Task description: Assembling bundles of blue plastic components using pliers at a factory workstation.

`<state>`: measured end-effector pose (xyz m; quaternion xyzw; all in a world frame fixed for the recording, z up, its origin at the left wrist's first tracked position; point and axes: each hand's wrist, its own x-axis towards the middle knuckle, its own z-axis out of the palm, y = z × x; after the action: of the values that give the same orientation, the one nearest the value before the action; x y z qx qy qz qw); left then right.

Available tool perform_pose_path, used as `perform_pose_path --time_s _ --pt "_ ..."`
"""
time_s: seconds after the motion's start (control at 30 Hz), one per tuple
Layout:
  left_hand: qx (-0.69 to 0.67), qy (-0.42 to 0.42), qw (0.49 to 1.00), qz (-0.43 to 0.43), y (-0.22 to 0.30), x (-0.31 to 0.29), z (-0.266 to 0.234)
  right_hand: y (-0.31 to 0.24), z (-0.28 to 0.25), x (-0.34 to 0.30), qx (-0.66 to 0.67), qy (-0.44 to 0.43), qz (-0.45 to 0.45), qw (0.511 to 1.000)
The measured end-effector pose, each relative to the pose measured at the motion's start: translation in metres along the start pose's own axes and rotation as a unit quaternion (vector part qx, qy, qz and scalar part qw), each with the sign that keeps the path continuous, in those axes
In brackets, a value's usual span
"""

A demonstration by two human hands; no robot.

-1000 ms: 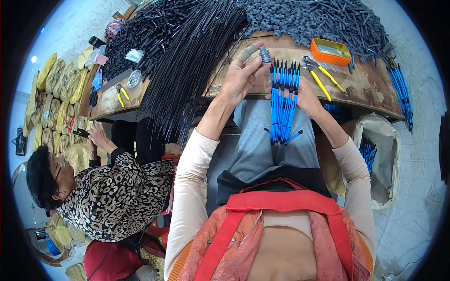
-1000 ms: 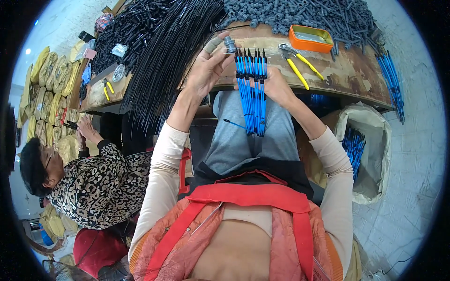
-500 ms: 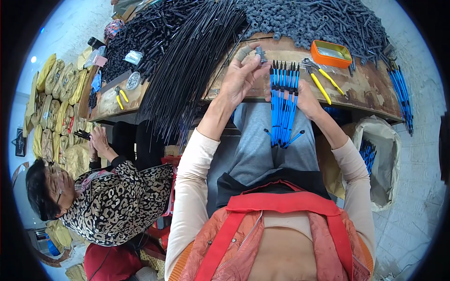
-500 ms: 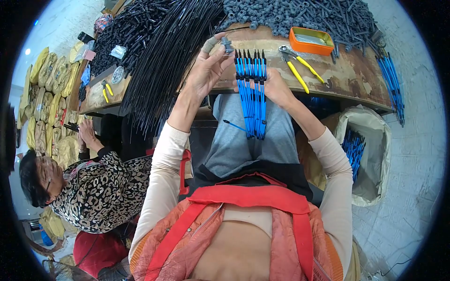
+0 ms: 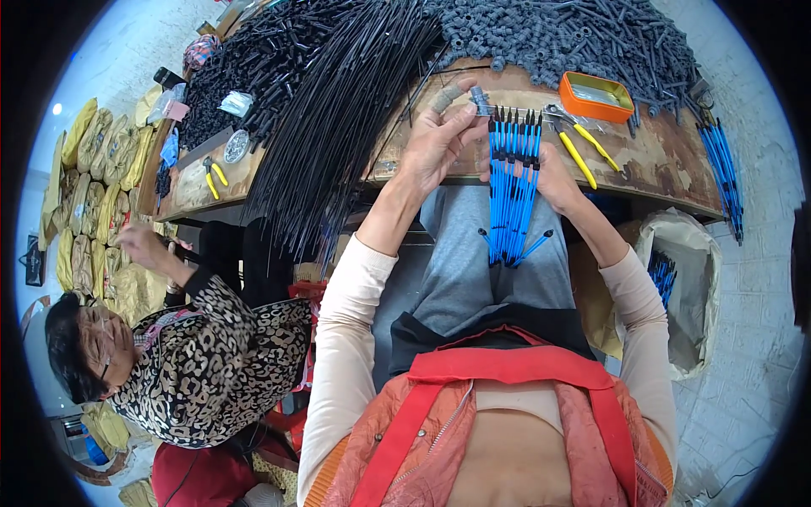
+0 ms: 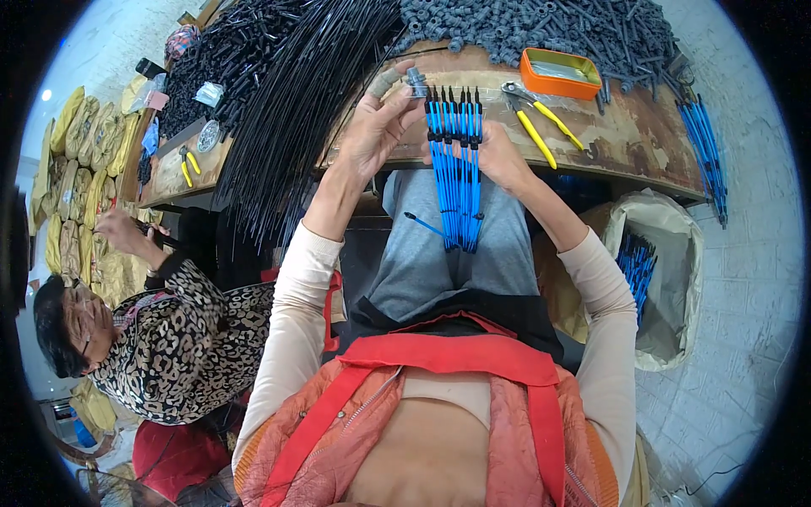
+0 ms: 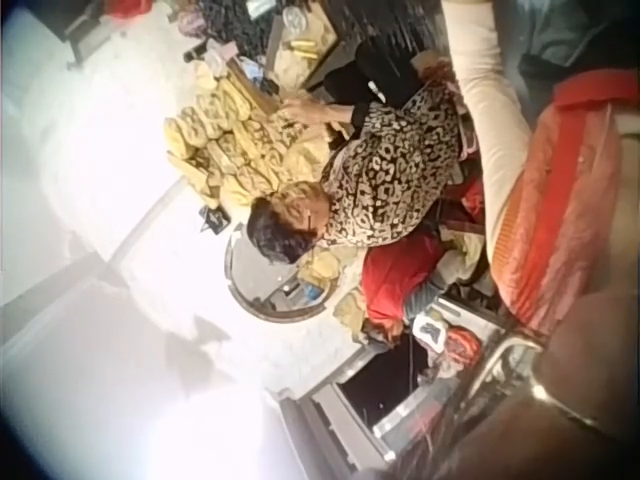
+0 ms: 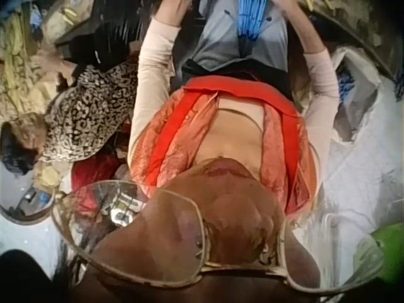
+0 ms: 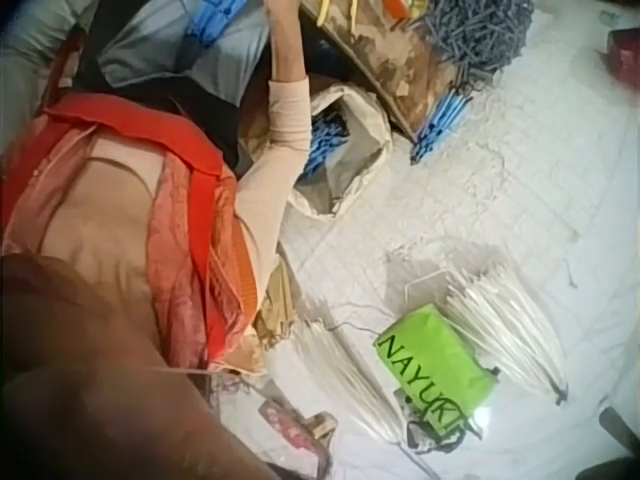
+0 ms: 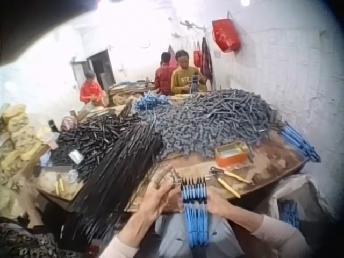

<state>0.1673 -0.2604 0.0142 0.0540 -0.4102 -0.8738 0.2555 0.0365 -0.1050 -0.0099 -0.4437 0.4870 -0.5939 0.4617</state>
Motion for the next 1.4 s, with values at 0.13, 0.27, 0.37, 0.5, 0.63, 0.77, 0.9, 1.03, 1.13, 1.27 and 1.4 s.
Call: perform_pose_path --time_s 0.13,0.27,0.37,0.5,0.63,0.77,0.9,1.03,1.13,1.27,1.4 --pt "0.002 0.026 0.999 -0.026 0.0 -0.002 0.001 -0.003 0.002 -0.001 0.001 0.004 0.01 1.0" --pt "0.001 0.031 0.999 -0.037 -0.001 -0.002 0.003 -0.004 0.001 -0.002 0.001 0.002 0.011 1.0" --pt "0.005 0.03 0.999 -0.031 -0.002 0.0 0.004 -0.003 0.0 -0.002 0.004 -0.001 0.007 1.0" --pt "0.008 0.028 0.999 -0.025 -0.002 0.0 0.004 -0.004 0.0 -0.002 0.001 -0.002 0.007 1.0" --pt "0.021 0.031 0.999 -0.006 -0.001 0.0 0.006 -0.006 0.003 -0.002 0.023 0.011 0.026 0.999" --pt "0.033 0.04 0.998 -0.024 -0.001 0.0 0.004 -0.006 0.004 -0.001 0.003 0.017 0.025 1.0" --pt "0.049 0.061 0.996 -0.029 -0.001 -0.004 0.005 -0.004 0.003 0.001 0.008 0.022 0.037 0.999" --pt "0.17 0.068 0.983 0.016 -0.002 -0.015 0.016 -0.001 0.0 0.003 0.015 0.021 0.037 0.999" --pt "0.247 0.106 0.961 0.065 0.003 -0.015 0.029 -0.002 0.0 0.004 -0.012 0.0 0.031 0.999" --pt "0.26 0.137 0.954 0.055 0.004 -0.016 0.037 -0.004 0.004 0.004 -0.007 0.022 0.042 0.999" --pt "0.253 0.145 0.954 0.072 0.002 -0.016 0.036 -0.009 0.008 0.003 -0.009 0.015 0.034 0.999"
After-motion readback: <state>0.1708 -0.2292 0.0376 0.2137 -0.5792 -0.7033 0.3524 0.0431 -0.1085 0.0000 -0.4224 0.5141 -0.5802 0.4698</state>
